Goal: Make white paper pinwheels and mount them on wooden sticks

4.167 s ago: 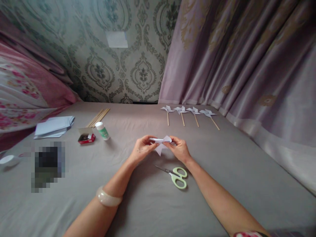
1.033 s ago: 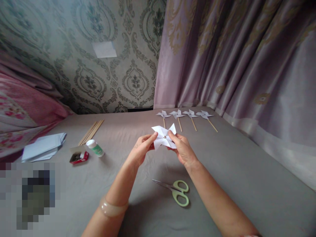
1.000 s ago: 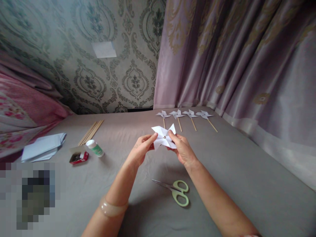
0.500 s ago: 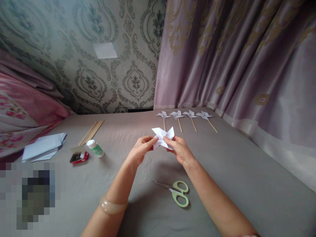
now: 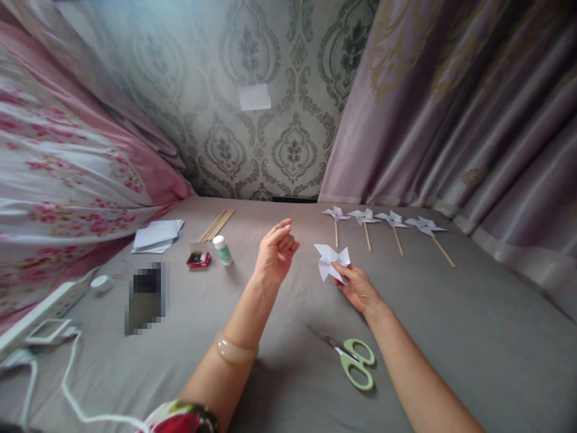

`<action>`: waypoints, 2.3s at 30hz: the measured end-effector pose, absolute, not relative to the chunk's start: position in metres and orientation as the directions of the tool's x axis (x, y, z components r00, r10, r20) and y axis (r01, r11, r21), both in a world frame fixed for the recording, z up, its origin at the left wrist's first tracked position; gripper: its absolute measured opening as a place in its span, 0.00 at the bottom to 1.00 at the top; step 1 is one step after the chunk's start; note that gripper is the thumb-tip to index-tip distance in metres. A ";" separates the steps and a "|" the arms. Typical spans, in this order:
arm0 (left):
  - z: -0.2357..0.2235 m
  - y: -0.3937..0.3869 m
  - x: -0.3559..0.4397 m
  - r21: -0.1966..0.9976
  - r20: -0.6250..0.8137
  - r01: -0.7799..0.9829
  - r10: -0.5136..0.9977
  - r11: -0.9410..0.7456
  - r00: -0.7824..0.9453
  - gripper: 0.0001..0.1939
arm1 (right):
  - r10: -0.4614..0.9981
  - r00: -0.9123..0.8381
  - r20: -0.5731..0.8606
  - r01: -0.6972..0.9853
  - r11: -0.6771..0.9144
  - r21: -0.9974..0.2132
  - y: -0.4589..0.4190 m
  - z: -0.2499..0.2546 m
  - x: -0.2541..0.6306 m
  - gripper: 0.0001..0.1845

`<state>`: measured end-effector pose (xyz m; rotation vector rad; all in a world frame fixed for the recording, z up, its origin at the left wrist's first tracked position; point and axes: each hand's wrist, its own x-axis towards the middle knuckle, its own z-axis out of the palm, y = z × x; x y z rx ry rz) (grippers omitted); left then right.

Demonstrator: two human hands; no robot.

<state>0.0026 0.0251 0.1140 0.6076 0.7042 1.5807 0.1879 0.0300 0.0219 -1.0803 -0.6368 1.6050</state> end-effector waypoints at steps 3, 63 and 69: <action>0.128 0.015 0.003 0.617 0.057 -0.784 0.997 -0.071 -0.046 0.03 | 0.945 -0.075 -0.318 -0.454 -0.317 -0.833 0.029 0.013 0.191 0.15; 0.066 0.135 -0.255 0.402 -0.093 0.827 0.916 0.394 -0.391 0.06 | 0.926 -0.087 -0.368 -0.431 -0.368 -0.823 0.029 -0.002 0.197 0.18; 0.058 0.145 -0.250 0.222 -0.118 0.867 0.895 0.445 -0.429 0.14 | 0.921 -0.100 -0.376 -0.415 -0.382 -0.826 0.028 0.000 0.197 0.17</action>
